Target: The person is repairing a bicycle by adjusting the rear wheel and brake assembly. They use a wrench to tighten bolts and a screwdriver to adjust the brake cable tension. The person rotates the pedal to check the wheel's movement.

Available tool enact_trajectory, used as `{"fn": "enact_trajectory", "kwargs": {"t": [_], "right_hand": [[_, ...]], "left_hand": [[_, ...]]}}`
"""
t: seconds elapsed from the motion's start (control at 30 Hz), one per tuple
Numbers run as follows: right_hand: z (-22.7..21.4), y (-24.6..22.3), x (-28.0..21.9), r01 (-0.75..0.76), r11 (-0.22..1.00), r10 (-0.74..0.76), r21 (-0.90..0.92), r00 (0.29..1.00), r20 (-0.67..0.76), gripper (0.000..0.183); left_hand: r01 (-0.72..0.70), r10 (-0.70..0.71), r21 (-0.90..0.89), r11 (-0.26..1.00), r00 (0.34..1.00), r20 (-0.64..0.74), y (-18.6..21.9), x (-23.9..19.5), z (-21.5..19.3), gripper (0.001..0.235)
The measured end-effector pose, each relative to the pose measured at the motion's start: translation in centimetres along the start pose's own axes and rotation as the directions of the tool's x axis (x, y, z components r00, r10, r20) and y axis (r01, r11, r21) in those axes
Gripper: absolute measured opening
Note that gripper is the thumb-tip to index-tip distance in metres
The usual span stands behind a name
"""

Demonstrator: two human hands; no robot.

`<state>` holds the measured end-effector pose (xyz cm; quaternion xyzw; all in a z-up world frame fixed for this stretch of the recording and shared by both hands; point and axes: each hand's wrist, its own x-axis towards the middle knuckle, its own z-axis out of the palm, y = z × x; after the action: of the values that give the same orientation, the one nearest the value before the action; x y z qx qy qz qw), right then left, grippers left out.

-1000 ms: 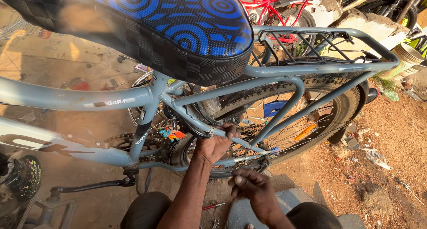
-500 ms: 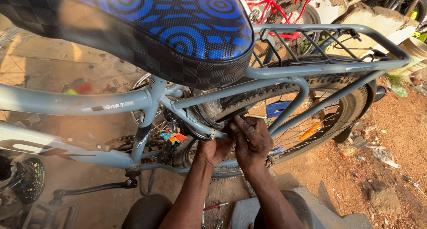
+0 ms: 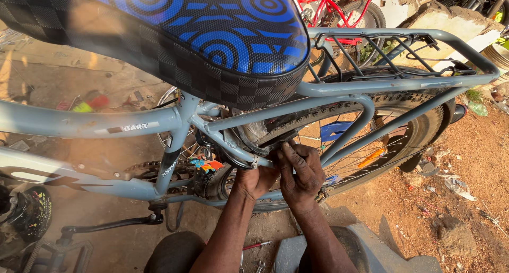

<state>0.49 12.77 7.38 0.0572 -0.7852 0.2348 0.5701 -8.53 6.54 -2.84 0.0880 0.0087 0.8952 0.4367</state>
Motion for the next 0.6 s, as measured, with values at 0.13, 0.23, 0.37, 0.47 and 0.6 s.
{"fn": "enact_trajectory", "kwargs": {"t": [0.13,0.23,0.37,0.47,0.6], "right_hand": [[0.3,0.0,0.0,-0.055,0.997,0.056,-0.055,0.998,0.023,0.028],[0.3,-0.2,0.0,-0.027,0.996,0.028,-0.086,0.999,0.015,0.027],[0.4,-0.1,0.3,0.048,0.993,-0.048,-0.109,0.999,0.005,0.028],[0.5,0.2,0.0,0.013,0.99,-0.012,-0.138,1.0,0.01,0.027],[0.9,0.9,-0.1,0.023,0.994,-0.026,-0.109,0.999,-0.031,0.022]], "left_hand": [[-0.02,0.019,0.011,1.0,1.0,0.014,0.0,0.0,-0.5,0.063],[-0.013,0.013,0.015,1.0,1.0,-0.006,-0.1,0.0,-0.7,0.062],[-0.017,0.017,0.008,1.0,0.999,-0.037,0.1,0.2,-0.6,0.06],[0.011,-0.009,0.04,0.999,0.999,-0.049,0.2,0.1,-0.6,0.058],[0.022,-0.022,0.005,1.0,0.994,-0.106,0.1,0.1,-0.7,0.057]]}}
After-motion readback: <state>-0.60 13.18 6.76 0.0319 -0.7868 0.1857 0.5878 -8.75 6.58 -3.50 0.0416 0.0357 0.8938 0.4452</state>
